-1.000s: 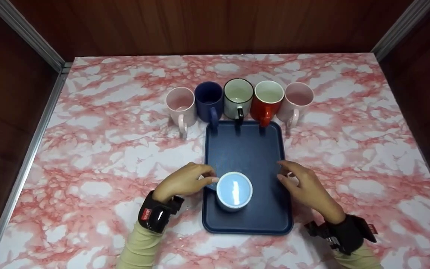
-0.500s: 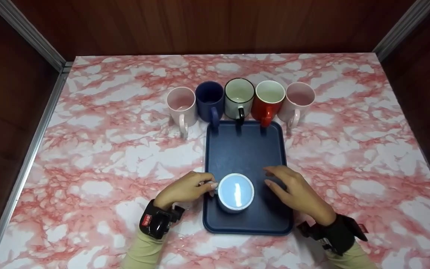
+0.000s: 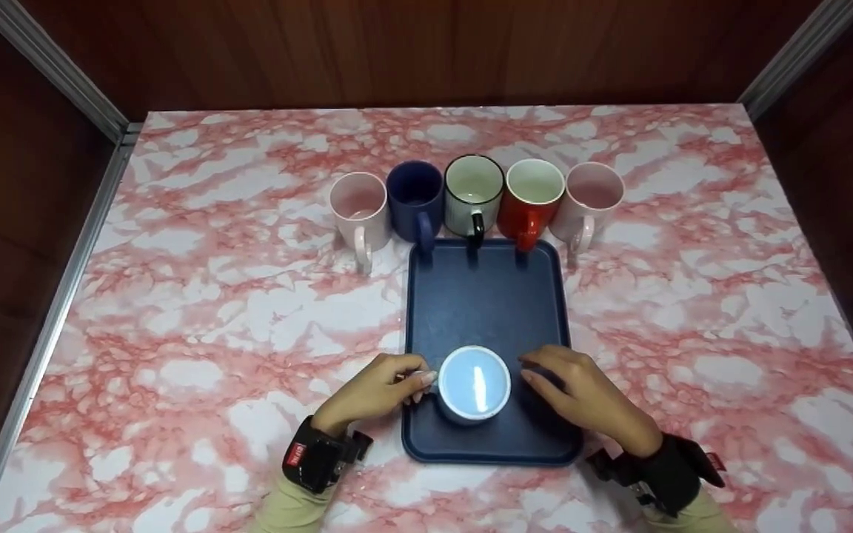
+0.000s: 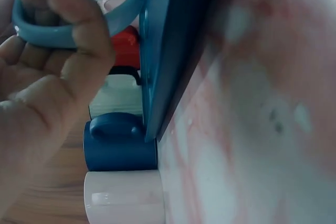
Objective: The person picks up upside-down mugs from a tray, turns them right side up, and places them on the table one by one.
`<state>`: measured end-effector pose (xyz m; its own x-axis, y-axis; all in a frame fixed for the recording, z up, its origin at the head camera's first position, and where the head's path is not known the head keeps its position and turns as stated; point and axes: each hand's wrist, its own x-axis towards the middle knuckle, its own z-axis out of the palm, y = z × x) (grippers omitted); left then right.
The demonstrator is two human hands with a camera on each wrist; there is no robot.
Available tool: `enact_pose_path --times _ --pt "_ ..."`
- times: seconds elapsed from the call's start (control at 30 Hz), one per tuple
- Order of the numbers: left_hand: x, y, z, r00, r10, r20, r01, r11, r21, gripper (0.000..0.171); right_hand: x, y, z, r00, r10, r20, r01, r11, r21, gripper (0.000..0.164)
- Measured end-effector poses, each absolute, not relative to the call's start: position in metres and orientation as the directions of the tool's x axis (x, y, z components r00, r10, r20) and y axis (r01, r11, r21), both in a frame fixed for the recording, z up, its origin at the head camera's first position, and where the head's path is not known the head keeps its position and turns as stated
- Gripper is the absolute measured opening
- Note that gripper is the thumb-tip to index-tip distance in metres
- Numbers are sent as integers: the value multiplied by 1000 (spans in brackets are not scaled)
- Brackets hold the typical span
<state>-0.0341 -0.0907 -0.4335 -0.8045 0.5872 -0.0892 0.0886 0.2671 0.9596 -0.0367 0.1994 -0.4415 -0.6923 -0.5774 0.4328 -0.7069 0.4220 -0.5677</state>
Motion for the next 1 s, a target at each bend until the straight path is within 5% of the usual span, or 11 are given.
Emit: enact_pose_path --times 0.5,1.0 --pt "-14 -73 -418 -872 488 44 180 236 955 24 -26 204 -445 -709 -599 371 -661 384 -644 18" --pt "-16 -52 -459 -925 372 74 160 206 965 31 -16 209 -444 -726 -643 244 -536 307 -786 10"
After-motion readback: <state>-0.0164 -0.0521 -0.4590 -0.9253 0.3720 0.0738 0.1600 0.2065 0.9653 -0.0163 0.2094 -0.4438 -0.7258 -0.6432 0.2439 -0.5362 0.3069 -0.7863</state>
